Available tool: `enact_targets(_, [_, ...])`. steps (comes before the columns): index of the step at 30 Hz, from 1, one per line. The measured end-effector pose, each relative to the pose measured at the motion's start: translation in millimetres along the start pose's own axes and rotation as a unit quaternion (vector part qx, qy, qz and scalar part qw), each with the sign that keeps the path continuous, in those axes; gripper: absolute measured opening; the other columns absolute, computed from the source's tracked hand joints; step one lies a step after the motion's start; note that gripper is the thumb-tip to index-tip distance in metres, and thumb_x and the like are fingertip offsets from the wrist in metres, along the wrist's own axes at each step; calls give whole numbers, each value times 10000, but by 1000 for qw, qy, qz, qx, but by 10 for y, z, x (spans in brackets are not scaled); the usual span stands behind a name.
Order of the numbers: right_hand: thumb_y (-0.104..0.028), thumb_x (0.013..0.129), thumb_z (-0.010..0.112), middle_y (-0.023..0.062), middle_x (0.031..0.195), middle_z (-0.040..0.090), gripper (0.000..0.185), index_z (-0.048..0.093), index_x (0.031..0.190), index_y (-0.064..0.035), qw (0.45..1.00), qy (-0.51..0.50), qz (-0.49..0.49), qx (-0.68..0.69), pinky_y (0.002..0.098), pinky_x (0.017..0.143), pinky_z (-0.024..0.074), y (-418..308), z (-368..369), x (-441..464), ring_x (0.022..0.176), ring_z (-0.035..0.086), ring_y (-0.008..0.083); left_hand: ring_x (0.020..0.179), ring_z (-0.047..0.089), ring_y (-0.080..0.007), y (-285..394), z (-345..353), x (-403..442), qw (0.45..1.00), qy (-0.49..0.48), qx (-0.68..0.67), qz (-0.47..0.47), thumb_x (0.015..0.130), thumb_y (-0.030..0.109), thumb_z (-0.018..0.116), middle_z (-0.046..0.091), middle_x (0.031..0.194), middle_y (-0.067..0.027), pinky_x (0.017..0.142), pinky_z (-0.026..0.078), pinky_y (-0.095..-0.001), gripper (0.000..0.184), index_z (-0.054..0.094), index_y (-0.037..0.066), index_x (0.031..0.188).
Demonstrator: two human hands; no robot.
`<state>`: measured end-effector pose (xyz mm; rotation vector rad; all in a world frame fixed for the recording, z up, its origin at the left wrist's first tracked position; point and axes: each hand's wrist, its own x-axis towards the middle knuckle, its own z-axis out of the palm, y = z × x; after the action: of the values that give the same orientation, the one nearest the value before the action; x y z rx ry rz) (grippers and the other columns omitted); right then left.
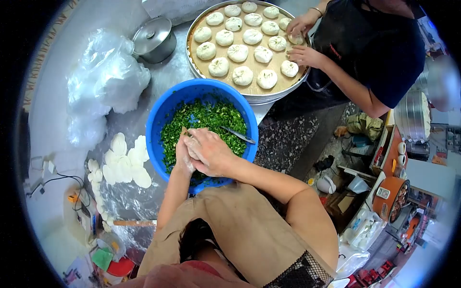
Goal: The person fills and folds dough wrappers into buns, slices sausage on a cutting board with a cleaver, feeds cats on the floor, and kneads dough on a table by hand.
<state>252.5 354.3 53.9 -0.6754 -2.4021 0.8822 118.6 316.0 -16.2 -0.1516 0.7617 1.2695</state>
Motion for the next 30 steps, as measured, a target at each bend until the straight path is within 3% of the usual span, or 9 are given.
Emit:
enact_targets(1, [-191, 702, 703, 233, 1244, 435, 627, 447, 1247, -15, 1000, 7, 18, 6, 480, 983, 350, 17, 51, -18, 1159, 428, 397, 928, 603, -274, -2, -59, 9, 1000, 9, -9, -7, 934, 477, 386, 616, 1008, -139, 834, 504, -393, 483, 554, 34, 1025])
enact_targets(4, [-186, 702, 702, 221, 1253, 441, 599, 469, 1223, -6, 999, -3, 48, 11, 479, 989, 347, 4, 85, -28, 1177, 418, 398, 891, 616, -265, 24, -144, 42, 999, -11, -26, -15, 934, 472, 386, 625, 976, -131, 805, 516, -389, 468, 563, 44, 1008])
enact_targets(11, [-158, 665, 731, 177, 1207, 482, 559, 513, 1162, -23, 999, 9, 4, -51, 468, 945, 386, -62, 234, -97, 1141, 460, 382, 932, 606, -291, 11, -104, -120, 998, -1, -55, -36, 922, 508, 386, 622, 997, -140, 852, 498, -416, 516, 564, 36, 1035])
enact_targets(14, [-178, 674, 718, 182, 1211, 474, 517, 542, 1133, -21, 999, -2, 7, -36, 479, 981, 353, -92, 314, -134, 1146, 440, 374, 952, 598, -290, 4, -175, -186, 999, 13, -31, -28, 919, 516, 389, 617, 1023, -140, 869, 489, -419, 533, 562, 29, 1049])
enact_targets(16, [-188, 664, 726, 175, 1203, 476, 533, 544, 1137, -26, 999, 10, 4, -38, 480, 978, 351, -169, 372, -144, 1126, 450, 367, 920, 614, -288, 24, -249, -237, 998, 26, -42, -35, 921, 547, 320, 626, 1005, -137, 831, 512, -414, 588, 572, 29, 1038])
enact_targets(24, [-225, 646, 741, 192, 1204, 478, 588, 523, 1164, -54, 997, 31, -25, -71, 477, 972, 349, -816, 866, -106, 1136, 459, 369, 1095, 534, -285, 316, -553, -903, 998, -66, -17, 17, 932, 498, 328, 571, 1151, -152, 979, 409, -402, 625, 499, -45, 1192])
enact_targets(25, [-210, 652, 740, 184, 1208, 480, 582, 515, 1167, -60, 997, 24, -28, -72, 479, 962, 358, -874, 944, -104, 1134, 461, 367, 1080, 534, -310, 341, -588, -956, 999, -44, -12, 29, 932, 520, 265, 553, 1178, -170, 964, 415, -428, 625, 511, -2, 1172])
enact_targets(28, [-192, 661, 734, 178, 1220, 474, 568, 502, 1164, -67, 998, 5, -20, -58, 479, 940, 380, -1072, 1088, -158, 1137, 459, 365, 1117, 504, -333, 349, -545, -1247, 999, -15, -6, 39, 932, 527, 248, 527, 1216, -194, 990, 383, -454, 636, 471, 8, 1226])
enact_targets(30, [-186, 661, 732, 181, 1226, 467, 561, 500, 1157, -66, 998, -13, 23, -60, 467, 930, 392, -1191, 1191, -212, 1142, 453, 369, 1148, 477, -350, 339, -851, -1224, 994, -98, -37, 4, 925, 547, 238, 484, 1264, -223, 1012, 352, -479, 655, 416, 34, 1291])
